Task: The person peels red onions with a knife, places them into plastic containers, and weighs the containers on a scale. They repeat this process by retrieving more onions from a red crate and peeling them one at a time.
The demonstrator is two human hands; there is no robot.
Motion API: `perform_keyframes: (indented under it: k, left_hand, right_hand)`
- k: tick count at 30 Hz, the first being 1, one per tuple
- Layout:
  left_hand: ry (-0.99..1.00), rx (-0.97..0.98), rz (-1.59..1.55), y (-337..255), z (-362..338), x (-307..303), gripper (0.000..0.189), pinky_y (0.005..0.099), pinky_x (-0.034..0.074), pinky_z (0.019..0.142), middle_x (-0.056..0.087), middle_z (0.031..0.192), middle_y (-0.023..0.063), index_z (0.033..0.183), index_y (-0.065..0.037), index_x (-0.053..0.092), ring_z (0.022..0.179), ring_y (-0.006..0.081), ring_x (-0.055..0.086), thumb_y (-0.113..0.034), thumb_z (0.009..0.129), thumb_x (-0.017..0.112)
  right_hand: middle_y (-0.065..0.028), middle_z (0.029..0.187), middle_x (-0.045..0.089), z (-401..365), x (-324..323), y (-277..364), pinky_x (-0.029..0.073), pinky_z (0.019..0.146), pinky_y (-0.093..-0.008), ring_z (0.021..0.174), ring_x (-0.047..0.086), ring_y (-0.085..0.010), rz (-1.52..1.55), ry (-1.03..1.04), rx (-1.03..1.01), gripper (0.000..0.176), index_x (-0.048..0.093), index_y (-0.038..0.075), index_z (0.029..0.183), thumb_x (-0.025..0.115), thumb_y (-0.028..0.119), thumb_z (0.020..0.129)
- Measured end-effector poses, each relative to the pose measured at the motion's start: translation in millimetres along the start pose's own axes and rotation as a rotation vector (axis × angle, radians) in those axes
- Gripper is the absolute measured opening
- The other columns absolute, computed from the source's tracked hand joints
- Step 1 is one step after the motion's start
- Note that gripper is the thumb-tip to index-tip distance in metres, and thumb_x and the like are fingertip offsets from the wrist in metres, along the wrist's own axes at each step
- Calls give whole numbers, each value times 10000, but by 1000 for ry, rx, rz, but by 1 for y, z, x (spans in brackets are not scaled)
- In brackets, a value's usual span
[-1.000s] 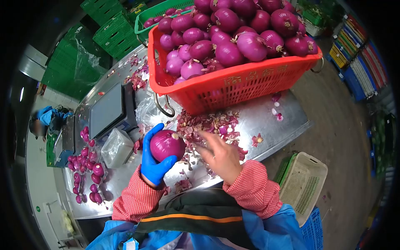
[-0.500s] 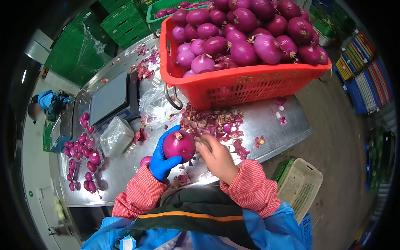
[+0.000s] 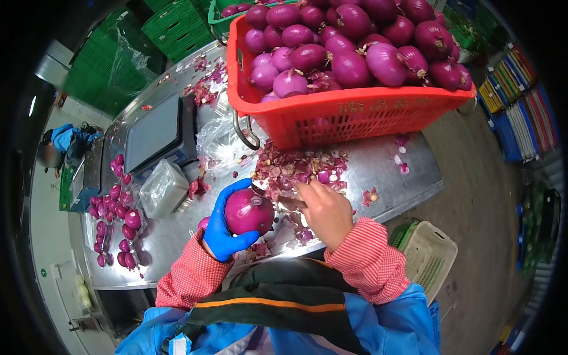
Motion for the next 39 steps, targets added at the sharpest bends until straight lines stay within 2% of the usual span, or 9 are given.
perform_keyframes:
  k: [2,6,10,14,18,21,27,34,39]
  left_hand:
    - [2,5,-8,-1,-2,1,956,382,414,1080,478,1393,134,1467,-43,341,1273,252,504,-98,648,833]
    - [51,113,98,-4,1,14,995,408,379,1110,456,1434,147,1492,-43,327,1319,288,473,-123,654,856]
    - [50,207,444,3,-23,6,1048,444,296,1159,415,1476,186,1522,-44,297,1383,349,395,-216,668,879]
    - [-221,6,496,40,-62,-74,901,432,312,1135,445,1453,206,1515,-46,328,1366,357,412,-265,774,792]
    - [-283,-56,1113,91,-95,-140,773,469,401,1071,476,1415,253,1473,-66,410,1248,420,497,-270,806,743]
    - [-284,-154,1116,94,-118,-141,647,469,431,1037,526,1344,231,1395,-80,499,1189,418,526,-158,797,735]
    - [-473,45,936,102,-163,-144,413,439,469,978,603,1186,198,1196,-66,616,1101,382,570,-35,792,695]
    - [-658,-51,874,126,-164,-206,227,401,495,920,659,1058,141,1088,-71,669,1020,326,623,-73,861,651]
    - [-303,-272,627,179,-129,-224,234,397,521,893,669,1042,147,1112,-86,685,987,329,652,-207,921,625]
  right_hand:
    - [-78,817,620,-3,3,-1,478,525,-321,631,616,-199,249,-15,2,395,599,34,1223,692,214,883]
    - [-6,809,563,-18,49,-7,387,476,-219,568,498,-79,1527,653,689,671,370,26,1441,644,401,957]
    - [-57,903,572,-38,84,8,388,461,-222,560,496,-93,1970,778,637,684,372,20,1444,683,348,931]
    - [-68,961,613,-48,100,7,470,540,-244,625,571,-124,1526,744,809,590,441,10,1384,709,209,897]
    - [-167,1085,679,-13,116,39,531,842,-364,933,686,-263,871,491,386,636,473,0,1307,768,318,842]
    - [-225,1093,668,-7,135,61,546,790,-416,957,688,-347,507,684,447,744,460,49,1336,777,439,787]
    - [-159,931,609,-12,190,109,542,666,-453,792,658,-345,-58,630,-2,713,449,46,1349,735,438,826]
    - [-203,956,646,-25,195,63,517,739,-451,816,660,-364,291,538,291,382,609,28,1162,658,306,904]
    - [-229,897,682,-51,232,56,525,730,-430,815,679,-370,471,655,412,315,614,-3,1120,622,228,906]
Point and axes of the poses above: each hand's wrist, its own z-axis towards the middle knuckle, its own x-axis out of the palm, y = z × x, the point moved 6 cm from there along z, towards the middle knuckle
